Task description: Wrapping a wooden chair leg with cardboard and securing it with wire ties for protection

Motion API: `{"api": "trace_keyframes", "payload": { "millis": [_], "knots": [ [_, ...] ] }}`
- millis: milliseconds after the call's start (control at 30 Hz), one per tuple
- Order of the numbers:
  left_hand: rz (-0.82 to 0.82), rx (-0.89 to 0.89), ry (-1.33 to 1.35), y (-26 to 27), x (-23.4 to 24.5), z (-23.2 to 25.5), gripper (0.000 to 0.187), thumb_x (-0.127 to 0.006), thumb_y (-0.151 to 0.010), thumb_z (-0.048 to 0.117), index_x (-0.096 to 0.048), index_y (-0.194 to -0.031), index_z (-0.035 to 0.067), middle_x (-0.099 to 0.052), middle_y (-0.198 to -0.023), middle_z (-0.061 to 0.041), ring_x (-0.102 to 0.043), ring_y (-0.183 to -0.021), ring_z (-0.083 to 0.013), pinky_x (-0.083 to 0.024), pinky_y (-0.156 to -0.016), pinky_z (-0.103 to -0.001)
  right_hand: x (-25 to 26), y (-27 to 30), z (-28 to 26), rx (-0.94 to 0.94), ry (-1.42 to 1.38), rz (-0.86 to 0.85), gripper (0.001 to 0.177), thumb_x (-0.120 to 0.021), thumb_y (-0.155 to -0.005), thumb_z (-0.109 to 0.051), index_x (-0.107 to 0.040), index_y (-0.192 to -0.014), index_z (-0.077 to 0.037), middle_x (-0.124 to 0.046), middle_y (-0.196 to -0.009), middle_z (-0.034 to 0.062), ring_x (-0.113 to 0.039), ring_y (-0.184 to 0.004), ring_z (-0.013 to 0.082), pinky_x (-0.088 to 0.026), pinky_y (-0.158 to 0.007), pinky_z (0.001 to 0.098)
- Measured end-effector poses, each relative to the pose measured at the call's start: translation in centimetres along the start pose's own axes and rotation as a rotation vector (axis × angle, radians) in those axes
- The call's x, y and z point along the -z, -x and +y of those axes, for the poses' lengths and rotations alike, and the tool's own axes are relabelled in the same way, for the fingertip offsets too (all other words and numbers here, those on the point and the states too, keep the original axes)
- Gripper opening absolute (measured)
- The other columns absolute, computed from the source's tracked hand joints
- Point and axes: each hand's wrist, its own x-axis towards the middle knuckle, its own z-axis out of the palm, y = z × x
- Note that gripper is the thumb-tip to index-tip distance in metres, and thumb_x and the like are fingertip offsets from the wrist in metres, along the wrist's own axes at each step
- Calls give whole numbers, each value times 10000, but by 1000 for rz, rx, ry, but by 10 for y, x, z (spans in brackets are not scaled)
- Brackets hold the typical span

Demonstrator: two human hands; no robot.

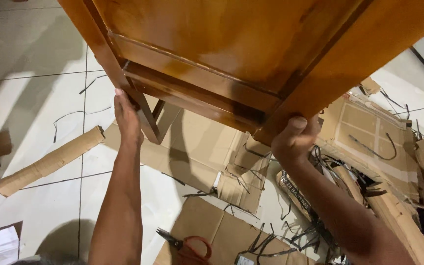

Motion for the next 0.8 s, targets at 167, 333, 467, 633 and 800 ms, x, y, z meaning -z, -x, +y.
{"api": "trace_keyframes", "payload": {
  "millis": [167, 333, 467, 633, 800],
  "knots": [
    [-79, 73, -44, -15, 13, -15, 939, -255, -1005, 790, -306, -1585, 54, -347, -1600, -271, -319, -1487, -443, -266, -1238, -574, -7, -17, -34, 257, 114, -44, 501, -241, -1121, -391, -502, -1175, 33, -517, -837, 110, -420, -669, 220, -381, -628, 394],
    [-82, 95, -31, -4, 22, -11, 1015, -228, -962, 829, -335, -1570, 22, -334, -1591, -298, -312, -1484, -467, -265, -1233, -583, -13, -43, 19, 283, 161, 95, 418, -253, -1080, -264, -568, -1062, 9, -535, -760, 148, -457, -616, 286, -421, -603, 416],
    [-71, 145, -77, 3, 37, -7, 960, -242, -988, 777, -425, -1523, 1, -430, -1531, -297, -411, -1435, -448, -358, -1189, -559, -31, -57, 28, 359, 264, 176, 403, -257, -1133, -165, -526, -885, 3, -415, -682, 195, -443, -592, 441, -435, -606, 458],
    [-143, 142, -121, 3, 67, -40, 429, -375, -1049, 420, -644, -1114, 92, -612, -1094, -121, -618, -1035, -252, -553, -948, -437, -46, -83, 54, 216, 144, 312, 537, -297, -1133, -264, -629, -894, 84, -602, -711, 236, -485, -694, 293, -489, -721, 455],
    [-205, 173, -146, 8, 87, -54, 248, -477, -1035, 188, -653, -874, 123, -639, -885, -81, -657, -839, -212, -610, -782, -394, -38, -88, 77, 240, 120, 306, 602, -280, -1151, -239, -684, -868, 106, -632, -714, 388, -554, -702, 259, -501, -687, 456]
  ]
}}
